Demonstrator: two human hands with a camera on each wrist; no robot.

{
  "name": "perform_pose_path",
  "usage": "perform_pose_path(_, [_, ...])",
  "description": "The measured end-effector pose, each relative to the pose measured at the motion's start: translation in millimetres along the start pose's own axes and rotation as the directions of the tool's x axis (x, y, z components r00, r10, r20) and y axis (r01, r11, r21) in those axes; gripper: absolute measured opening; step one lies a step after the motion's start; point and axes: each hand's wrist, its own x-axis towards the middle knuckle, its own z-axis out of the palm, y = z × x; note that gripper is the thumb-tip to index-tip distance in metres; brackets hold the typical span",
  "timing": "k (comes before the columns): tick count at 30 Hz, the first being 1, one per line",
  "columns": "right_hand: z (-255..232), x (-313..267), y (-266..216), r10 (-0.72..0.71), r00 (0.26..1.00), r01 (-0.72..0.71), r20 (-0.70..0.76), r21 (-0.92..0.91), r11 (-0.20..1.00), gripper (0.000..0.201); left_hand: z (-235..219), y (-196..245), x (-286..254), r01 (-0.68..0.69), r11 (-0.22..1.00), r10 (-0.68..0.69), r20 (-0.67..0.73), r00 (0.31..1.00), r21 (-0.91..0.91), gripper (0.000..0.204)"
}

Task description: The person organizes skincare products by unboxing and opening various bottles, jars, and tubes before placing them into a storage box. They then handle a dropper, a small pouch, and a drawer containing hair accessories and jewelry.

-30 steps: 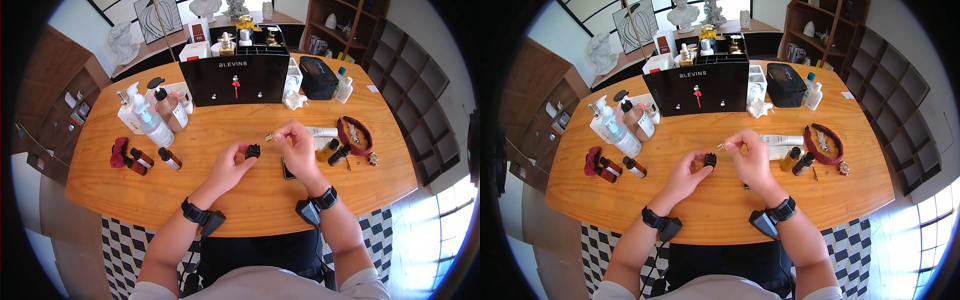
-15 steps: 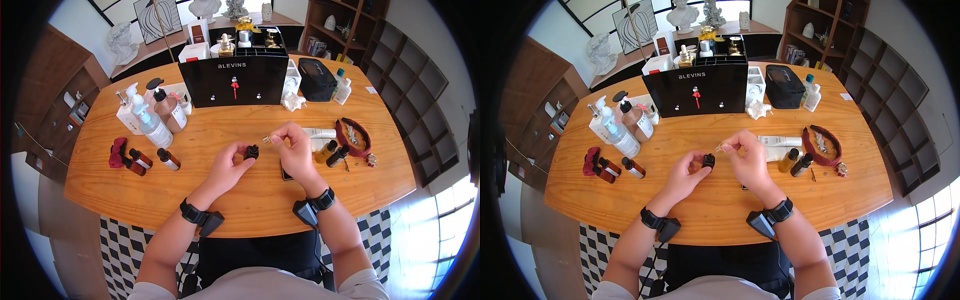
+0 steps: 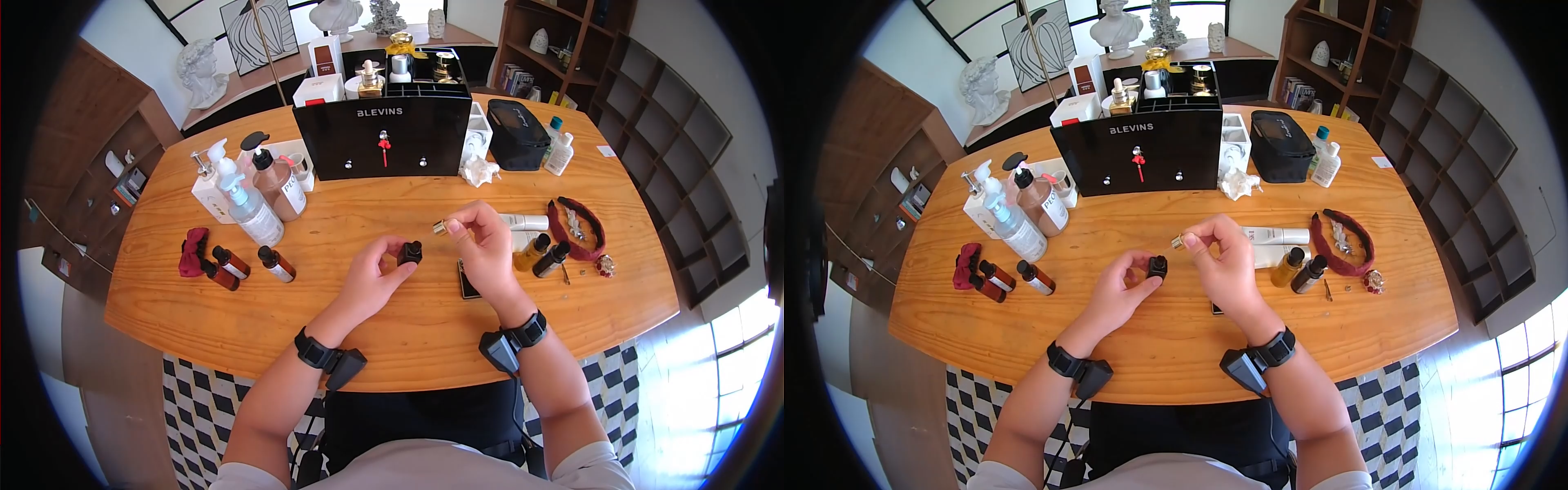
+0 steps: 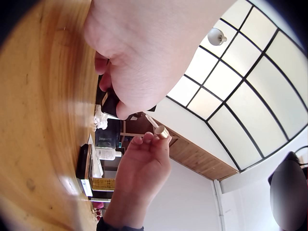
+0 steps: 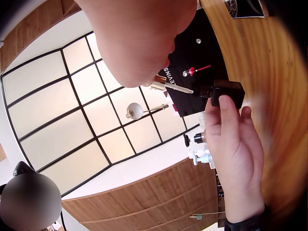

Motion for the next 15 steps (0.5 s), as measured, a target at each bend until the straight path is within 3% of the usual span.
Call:
perform_pose_path(11, [2.7,-2.8,-5.8,0.080,0.996,-0.083,0.026,0.246,0.966,0.010,-2.7,1.8,0.8,-0.071,0.997,0.072,-0.042,0.996,0.038,0.035])
perform_pose_path(15, [2.3,-4.2,-5.5,-0.040,0.999,0.039,0.018,0.053,0.998,0.011,-1.5,-4.7,1.2,-0.079,0.996,0.082,-0.093,0.992,0.033,0.036])
